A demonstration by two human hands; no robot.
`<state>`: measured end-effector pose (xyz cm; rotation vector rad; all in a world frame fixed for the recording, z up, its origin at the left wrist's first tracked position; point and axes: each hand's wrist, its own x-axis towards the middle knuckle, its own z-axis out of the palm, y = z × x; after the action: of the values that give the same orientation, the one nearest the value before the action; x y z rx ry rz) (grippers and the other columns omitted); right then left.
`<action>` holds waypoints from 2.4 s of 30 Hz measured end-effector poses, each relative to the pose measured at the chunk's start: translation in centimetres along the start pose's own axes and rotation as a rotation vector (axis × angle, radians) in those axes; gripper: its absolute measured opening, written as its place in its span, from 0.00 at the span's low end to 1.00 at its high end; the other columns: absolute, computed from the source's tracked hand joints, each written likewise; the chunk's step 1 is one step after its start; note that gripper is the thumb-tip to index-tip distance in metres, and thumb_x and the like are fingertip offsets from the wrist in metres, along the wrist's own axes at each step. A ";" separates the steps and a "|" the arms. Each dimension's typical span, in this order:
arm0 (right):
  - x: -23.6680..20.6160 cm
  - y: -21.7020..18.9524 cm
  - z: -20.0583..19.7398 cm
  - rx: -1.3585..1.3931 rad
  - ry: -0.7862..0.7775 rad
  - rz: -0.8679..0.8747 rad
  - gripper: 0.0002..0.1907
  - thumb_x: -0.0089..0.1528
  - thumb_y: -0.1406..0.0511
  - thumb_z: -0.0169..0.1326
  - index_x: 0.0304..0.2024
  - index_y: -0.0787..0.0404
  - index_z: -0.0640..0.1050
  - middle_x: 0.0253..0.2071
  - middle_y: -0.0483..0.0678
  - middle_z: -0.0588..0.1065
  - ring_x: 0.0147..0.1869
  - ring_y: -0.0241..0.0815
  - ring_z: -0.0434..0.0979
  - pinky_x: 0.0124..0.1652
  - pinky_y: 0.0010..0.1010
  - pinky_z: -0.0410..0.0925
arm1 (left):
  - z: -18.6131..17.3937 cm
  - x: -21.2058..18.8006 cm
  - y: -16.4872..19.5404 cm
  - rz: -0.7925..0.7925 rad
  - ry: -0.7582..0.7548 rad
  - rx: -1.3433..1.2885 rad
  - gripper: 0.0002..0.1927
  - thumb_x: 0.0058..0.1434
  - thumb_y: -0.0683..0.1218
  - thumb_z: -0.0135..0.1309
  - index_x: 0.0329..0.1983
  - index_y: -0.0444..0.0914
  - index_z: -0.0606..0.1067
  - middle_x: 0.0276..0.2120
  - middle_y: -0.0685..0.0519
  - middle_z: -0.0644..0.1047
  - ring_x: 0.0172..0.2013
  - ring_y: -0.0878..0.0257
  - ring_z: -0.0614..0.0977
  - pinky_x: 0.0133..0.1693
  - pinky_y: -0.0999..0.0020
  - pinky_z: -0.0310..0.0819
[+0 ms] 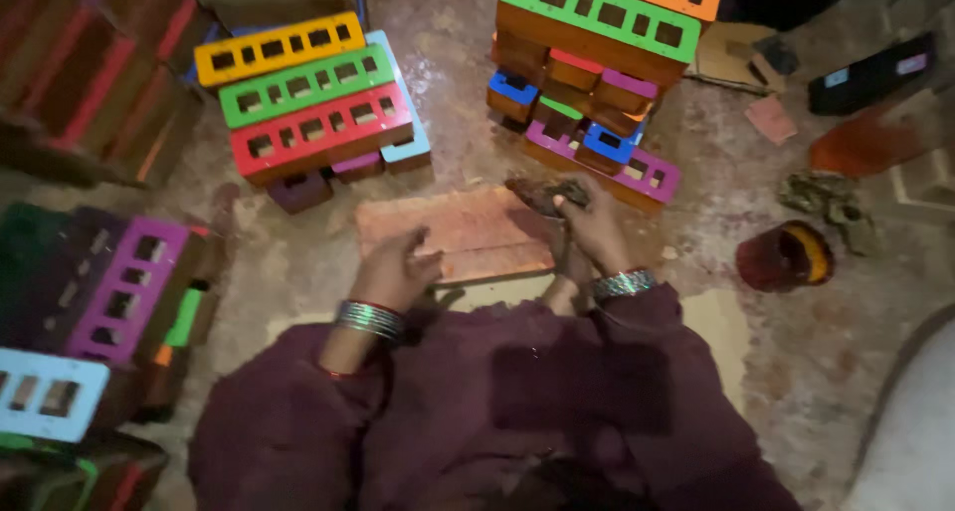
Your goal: The person sits on the floor and uses a cloth to polish a rectangular wooden block. They repeatedly rub the block's surfaces, turn it over, and place it down among other colorful wooden blocks.
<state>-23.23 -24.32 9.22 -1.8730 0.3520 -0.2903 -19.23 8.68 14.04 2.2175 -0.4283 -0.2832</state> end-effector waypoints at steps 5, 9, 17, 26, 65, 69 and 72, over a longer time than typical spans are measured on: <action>-0.3 -0.5 -0.3 0.005 -0.016 0.028 0.15 0.65 0.71 0.57 0.54 0.61 0.76 0.44 0.48 0.80 0.39 0.37 0.76 0.37 0.30 0.70 | -6.5 -2.4 7.2 0.241 0.100 -0.632 0.24 0.67 0.44 0.58 0.65 0.34 0.71 0.57 0.47 0.78 0.56 0.59 0.80 0.55 0.63 0.77; -0.1 -0.4 0.1 0.045 -0.028 -0.268 0.15 0.65 0.74 0.56 0.54 0.62 0.77 0.48 0.47 0.81 0.48 0.32 0.81 0.45 0.26 0.74 | -10.2 -5.9 14.0 0.680 0.409 -0.974 0.16 0.80 0.43 0.56 0.65 0.31 0.71 0.58 0.45 0.77 0.59 0.56 0.79 0.66 0.59 0.74; -0.7 -0.3 -0.8 0.002 0.027 0.004 0.15 0.63 0.70 0.58 0.54 0.61 0.77 0.40 0.47 0.80 0.30 0.35 0.76 0.28 0.27 0.70 | -11.9 -6.8 20.9 0.452 0.510 -0.836 0.25 0.75 0.51 0.55 0.68 0.32 0.68 0.57 0.45 0.75 0.55 0.54 0.78 0.58 0.55 0.77; -1.2 -0.9 -0.5 -0.076 0.070 -0.239 0.14 0.62 0.71 0.59 0.51 0.63 0.79 0.45 0.51 0.81 0.47 0.42 0.81 0.45 0.34 0.74 | -8.5 -0.7 23.5 0.424 0.220 -0.898 0.25 0.75 0.51 0.54 0.67 0.31 0.67 0.57 0.44 0.75 0.56 0.53 0.79 0.58 0.54 0.78; -3.1 -0.9 -0.8 -0.112 0.070 0.004 0.15 0.64 0.66 0.59 0.54 0.61 0.78 0.45 0.53 0.80 0.28 0.42 0.79 0.28 0.39 0.71 | -21.5 -18.2 23.5 0.499 0.440 -0.922 0.23 0.74 0.52 0.50 0.63 0.31 0.67 0.55 0.43 0.76 0.56 0.53 0.81 0.57 0.52 0.80; -2.6 -0.1 -0.5 -0.137 0.086 -0.027 0.15 0.64 0.67 0.60 0.53 0.61 0.78 0.45 0.53 0.79 0.31 0.42 0.79 0.28 0.37 0.71 | -22.1 -18.2 22.8 0.490 0.442 -0.910 0.23 0.74 0.52 0.49 0.63 0.30 0.67 0.55 0.42 0.76 0.56 0.52 0.81 0.57 0.51 0.81; -2.2 1.1 -0.2 -0.165 0.100 -0.234 0.14 0.64 0.68 0.62 0.53 0.62 0.79 0.46 0.54 0.80 0.42 0.44 0.80 0.38 0.36 0.73 | -23.4 -18.6 22.0 0.478 0.446 -0.889 0.23 0.74 0.52 0.49 0.63 0.30 0.67 0.55 0.42 0.76 0.56 0.52 0.81 0.57 0.51 0.81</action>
<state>-25.47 -24.04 8.15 -2.0704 0.2299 -0.5284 -32.82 19.54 46.89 1.2072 -0.4506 0.2460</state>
